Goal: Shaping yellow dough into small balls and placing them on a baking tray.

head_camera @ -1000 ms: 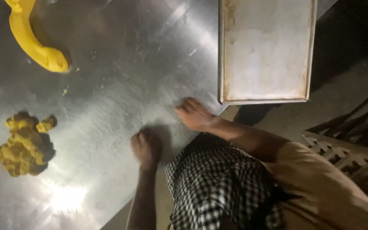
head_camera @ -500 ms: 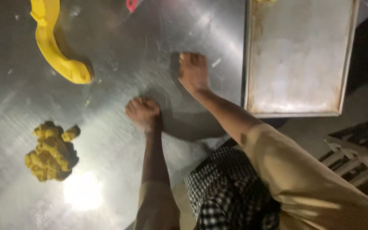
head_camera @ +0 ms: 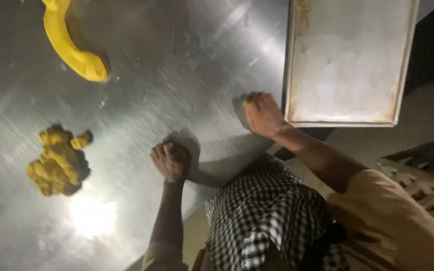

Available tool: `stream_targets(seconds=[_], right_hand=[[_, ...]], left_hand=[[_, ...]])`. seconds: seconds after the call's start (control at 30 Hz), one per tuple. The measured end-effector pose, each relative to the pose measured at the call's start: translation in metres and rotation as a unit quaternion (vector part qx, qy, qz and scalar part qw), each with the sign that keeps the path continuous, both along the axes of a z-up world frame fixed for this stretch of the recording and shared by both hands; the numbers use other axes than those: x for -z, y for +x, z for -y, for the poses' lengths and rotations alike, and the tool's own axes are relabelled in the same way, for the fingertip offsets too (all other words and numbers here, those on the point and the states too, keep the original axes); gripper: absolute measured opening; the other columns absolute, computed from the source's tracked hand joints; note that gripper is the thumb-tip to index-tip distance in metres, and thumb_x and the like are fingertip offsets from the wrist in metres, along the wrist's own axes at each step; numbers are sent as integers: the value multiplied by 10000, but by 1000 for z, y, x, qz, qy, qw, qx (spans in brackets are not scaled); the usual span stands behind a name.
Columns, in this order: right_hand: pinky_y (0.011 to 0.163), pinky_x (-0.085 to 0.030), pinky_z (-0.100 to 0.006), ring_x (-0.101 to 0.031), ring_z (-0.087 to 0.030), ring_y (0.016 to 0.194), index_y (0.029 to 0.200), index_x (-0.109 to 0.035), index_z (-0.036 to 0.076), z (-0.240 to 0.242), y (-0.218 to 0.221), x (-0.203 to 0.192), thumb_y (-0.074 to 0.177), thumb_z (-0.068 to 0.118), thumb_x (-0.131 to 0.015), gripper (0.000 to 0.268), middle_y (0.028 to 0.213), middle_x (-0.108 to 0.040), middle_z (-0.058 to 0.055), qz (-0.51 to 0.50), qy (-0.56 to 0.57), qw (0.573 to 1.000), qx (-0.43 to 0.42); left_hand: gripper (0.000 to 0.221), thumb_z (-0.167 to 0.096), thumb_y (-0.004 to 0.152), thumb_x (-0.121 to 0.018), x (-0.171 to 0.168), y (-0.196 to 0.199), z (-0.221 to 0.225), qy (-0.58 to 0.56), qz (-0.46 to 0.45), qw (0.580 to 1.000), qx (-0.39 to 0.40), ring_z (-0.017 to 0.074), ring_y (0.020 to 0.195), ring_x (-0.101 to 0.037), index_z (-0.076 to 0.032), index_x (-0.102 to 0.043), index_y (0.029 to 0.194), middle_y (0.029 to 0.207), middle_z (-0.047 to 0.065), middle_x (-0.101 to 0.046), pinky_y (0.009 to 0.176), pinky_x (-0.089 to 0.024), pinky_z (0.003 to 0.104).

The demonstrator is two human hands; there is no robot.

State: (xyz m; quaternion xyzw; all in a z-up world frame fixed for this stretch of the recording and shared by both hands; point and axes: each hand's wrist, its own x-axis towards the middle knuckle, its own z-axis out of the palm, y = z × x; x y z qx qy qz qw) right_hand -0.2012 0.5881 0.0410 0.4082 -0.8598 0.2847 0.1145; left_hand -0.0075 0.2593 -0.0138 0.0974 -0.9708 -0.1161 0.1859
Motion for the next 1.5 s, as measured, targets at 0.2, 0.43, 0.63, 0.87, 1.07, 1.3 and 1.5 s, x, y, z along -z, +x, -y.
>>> stream_targets(seconds=[0.2,0.43,0.63,0.87,1.07,1.3,1.5], right_hand=[[828,-403,-490,-563,-323,877,1061,-594,55,72,-60,19,864,17,-620,203,959,-615,-142,59,2,957,285],[858,-420,-472,-552,-316,894,1041,-603,108,144,-86,1,743,0,-640,319,942,-636,-89,59,-59,905,417],[857,-410,-484,-553,-362,916,1077,-585,92,126,-14,27,776,-96,-652,362,948,-604,-142,73,-115,952,274],[844,-457,-502,-596,-373,918,1118,-575,31,43,0,0,923,105,-618,214,1037,-631,-204,-9,-23,995,99],[826,-419,-496,-574,-326,875,1077,-599,39,88,-75,31,940,42,-620,138,968,-640,-167,33,1,947,320],[834,-431,-476,-572,-331,893,1077,-603,81,150,-136,9,913,43,-654,176,966,-653,-139,65,-95,903,415],[891,-440,-503,-583,-369,990,1048,-593,58,139,-83,36,804,-8,-610,254,987,-606,-180,94,-106,962,234]], left_hand=[[115,-82,820,-619,-16,-104,-5,3,-1,996,-92,337,875,-546,-86,-506,804,844,136,-557,829,-426,503],[154,-120,800,-602,-40,-171,-27,47,-65,993,-86,356,961,-570,-46,-564,931,919,146,-609,929,-438,520],[165,-141,888,-582,-47,-124,-54,28,-1,1000,7,364,952,-570,3,-601,965,948,185,-605,935,-446,508],[115,-125,962,-624,-39,-67,0,9,-86,985,150,371,899,-564,-11,-609,952,923,181,-588,821,-456,508],[81,-108,871,-608,-31,-153,-2,7,-24,997,75,386,882,-562,-44,-564,896,918,194,-579,810,-458,529],[170,-150,825,-628,-45,-217,-44,61,-66,996,22,389,953,-573,-27,-571,927,913,174,-599,904,-458,538],[217,-151,859,-584,-49,-172,-73,41,-34,995,78,403,1028,-579,0,-589,1014,1020,206,-604,952,-463,526]])
